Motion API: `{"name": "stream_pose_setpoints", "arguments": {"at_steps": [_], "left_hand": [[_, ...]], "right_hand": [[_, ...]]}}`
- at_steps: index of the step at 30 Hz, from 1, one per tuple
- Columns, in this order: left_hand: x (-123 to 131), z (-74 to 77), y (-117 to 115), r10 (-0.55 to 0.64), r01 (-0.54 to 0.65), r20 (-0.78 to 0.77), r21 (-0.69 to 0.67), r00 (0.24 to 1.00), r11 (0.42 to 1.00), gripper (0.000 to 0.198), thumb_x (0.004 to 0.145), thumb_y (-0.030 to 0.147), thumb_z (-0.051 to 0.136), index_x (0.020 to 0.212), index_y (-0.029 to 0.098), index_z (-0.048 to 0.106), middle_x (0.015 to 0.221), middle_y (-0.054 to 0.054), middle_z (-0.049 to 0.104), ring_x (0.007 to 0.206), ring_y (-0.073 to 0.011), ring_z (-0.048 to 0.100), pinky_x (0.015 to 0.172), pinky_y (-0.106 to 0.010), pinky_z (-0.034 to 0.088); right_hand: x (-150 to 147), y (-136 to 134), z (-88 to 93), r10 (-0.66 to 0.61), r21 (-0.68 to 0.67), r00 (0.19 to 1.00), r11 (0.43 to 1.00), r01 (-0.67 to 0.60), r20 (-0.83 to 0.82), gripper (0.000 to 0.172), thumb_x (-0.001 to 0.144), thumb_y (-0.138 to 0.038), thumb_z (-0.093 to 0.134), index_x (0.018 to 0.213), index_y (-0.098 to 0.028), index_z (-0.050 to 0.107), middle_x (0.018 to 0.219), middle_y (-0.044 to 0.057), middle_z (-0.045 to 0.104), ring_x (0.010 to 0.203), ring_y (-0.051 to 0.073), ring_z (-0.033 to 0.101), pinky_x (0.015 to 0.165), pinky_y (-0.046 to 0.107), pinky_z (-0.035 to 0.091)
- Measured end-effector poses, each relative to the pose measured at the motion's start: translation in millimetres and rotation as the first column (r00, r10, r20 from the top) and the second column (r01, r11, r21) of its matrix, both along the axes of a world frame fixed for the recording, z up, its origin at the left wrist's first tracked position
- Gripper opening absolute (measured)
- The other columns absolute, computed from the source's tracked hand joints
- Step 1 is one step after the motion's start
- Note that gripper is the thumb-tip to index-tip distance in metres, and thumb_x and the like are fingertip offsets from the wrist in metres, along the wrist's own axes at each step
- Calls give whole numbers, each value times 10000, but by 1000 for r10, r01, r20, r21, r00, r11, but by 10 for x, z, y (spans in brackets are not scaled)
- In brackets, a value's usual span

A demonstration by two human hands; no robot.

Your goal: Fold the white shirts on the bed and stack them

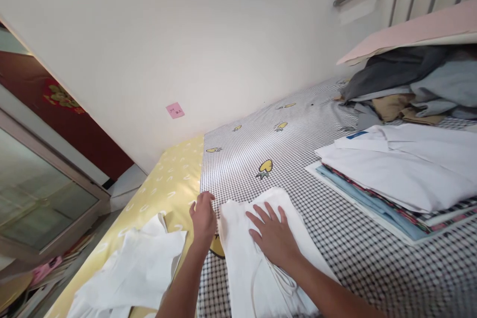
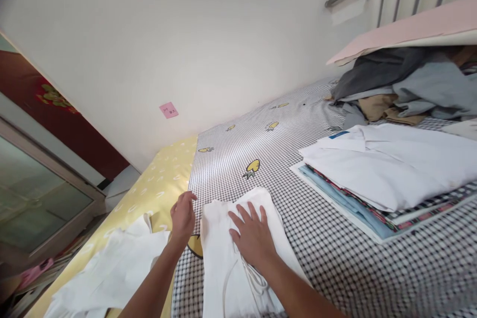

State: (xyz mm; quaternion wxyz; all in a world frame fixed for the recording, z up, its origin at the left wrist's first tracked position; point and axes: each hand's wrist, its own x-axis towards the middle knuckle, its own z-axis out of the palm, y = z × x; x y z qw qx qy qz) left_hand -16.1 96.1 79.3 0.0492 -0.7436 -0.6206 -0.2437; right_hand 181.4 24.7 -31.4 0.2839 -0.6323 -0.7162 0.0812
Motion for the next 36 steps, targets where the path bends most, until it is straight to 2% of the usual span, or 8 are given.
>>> {"name": "stream_pose_setpoints", "arguments": {"at_steps": [3, 5, 8, 10, 12, 15, 21, 36], "left_hand": [[42, 19, -52, 46, -50, 51, 81, 998, 995, 441, 966, 107, 171, 1129, 212, 567, 1198, -112, 693, 1191, -204, 636, 1181, -560, 326], [99, -45, -136, -10, 6, 50, 92, 999, 996, 445, 1000, 157, 193, 1212, 224, 578, 1252, -95, 706, 1220, -185, 632, 1219, -542, 281], [175, -271, -293, -171, 174, -83, 23, 982, 985, 462, 1046, 288, 262, 1435, 303, 510, 1484, -65, 605, 1404, -186, 512, 1269, -559, 170], [197, -475, -376, -235, 216, -215, -110, 948, 970, 484, 1049, 375, 297, 1509, 363, 451, 1605, -45, 470, 1497, -223, 401, 1266, -621, 132], [204, -667, -423, -211, 145, -283, -238, 935, 960, 498, 1045, 406, 303, 1530, 397, 414, 1663, -18, 355, 1540, -255, 321, 1244, -669, 164], [230, -849, -439, -80, -8, -275, -303, 958, 953, 523, 1043, 403, 284, 1565, 402, 325, 1700, 4, 228, 1575, -269, 220, 1229, -682, 203], [338, -875, -460, 74, -129, -182, -315, 981, 940, 533, 1041, 441, 283, 1572, 404, 307, 1701, 30, 223, 1580, -274, 201, 1246, -669, 170], [343, -932, -744, 143, -153, -62, -232, 988, 960, 539, 1024, 411, 363, 1552, 314, 410, 1670, -61, 328, 1551, -339, 273, 1253, -633, 217]], "right_hand": [[4, 2, -6, 3, -2, 1000, 1000, -3, 4, 504, 1025, -490, 421, 1521, -416, 473, 1640, -27, 394, 1553, 324, 241, 1248, 650, 73], [7, 0, -3, -2, -9, 1000, 1000, 2, 11, 504, 1025, -492, 419, 1520, -418, 472, 1639, -28, 396, 1553, 325, 240, 1245, 653, 81], [12, -10, 12, -6, 1, 1000, 1000, 6, 29, 501, 1030, -500, 402, 1522, -429, 465, 1639, -35, 398, 1554, 326, 239, 1241, 658, 95], [15, -19, 28, -6, 11, 999, 1000, 6, 48, 503, 1033, -508, 391, 1526, -432, 456, 1641, -35, 396, 1552, 326, 243, 1239, 655, 117], [17, -25, 42, -9, 15, 998, 1000, 8, 67, 510, 1033, -520, 386, 1531, -430, 449, 1641, -37, 394, 1552, 324, 247, 1237, 653, 138], [18, -26, 51, -16, 8, 996, 1000, 15, 91, 514, 1031, -524, 387, 1534, -434, 440, 1641, -42, 392, 1552, 318, 250, 1236, 653, 148], [20, -8, 18, -17, -10, 993, 1000, 19, 114, 524, 1035, -533, 360, 1540, -417, 439, 1656, -31, 365, 1560, 320, 224, 1239, 652, 119], [35, -23, 92, 6, -145, 977, 989, 26, 215, 588, 1043, -540, 277, 1594, -352, 360, 1689, -10, 297, 1576, 303, 163, 1245, 620, 68]]}}
